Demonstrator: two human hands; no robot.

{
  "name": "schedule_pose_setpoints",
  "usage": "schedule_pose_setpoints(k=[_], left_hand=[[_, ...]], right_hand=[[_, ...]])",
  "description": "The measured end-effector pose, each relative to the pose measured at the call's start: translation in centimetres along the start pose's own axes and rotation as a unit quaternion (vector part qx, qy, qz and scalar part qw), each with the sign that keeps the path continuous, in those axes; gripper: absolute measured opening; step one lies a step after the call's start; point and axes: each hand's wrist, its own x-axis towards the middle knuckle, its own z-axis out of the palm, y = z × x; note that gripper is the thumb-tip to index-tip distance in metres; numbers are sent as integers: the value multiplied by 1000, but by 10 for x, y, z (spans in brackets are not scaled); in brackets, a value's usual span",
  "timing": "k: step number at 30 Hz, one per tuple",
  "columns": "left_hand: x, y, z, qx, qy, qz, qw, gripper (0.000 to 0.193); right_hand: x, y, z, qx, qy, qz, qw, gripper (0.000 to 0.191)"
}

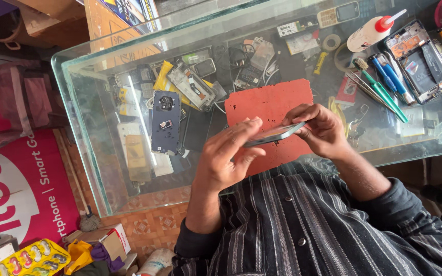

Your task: The person repairs a disassembled smartphone at a glass workbench. They handle the phone chassis and battery, peel a protective layer, reposition the board, then use a screwdriver to work on screws and adjust small internal components while moving the back cover aside.

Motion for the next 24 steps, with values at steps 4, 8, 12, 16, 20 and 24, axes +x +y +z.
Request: schedule_pose_setpoints(k=[4, 8, 12, 16, 20, 24], left_hand=[[3, 6, 0, -80, -24, -2, 997, 28], [2, 7, 6, -73, -14, 10, 997, 26], [2, 9, 9, 34, -41, 28, 998, 26], [4, 8, 23, 95, -55, 40, 993, 31], [8, -2, 32, 59, 14, -11, 998, 68], [8, -23, 24, 47, 62, -43, 996, 85]], right_hand=[[-10, 14, 2, 168, -23, 28, 985, 15], [1, -3, 12, 50, -56, 21, 997, 18], [16, -52, 18, -238, -65, -81, 966, 49], [18, -87, 19, -366, -111, -114, 917, 45], [10, -73, 10, -379, -32, -61, 923, 26], [-6, -32, -6, -81, 105, 18, 991, 20]])
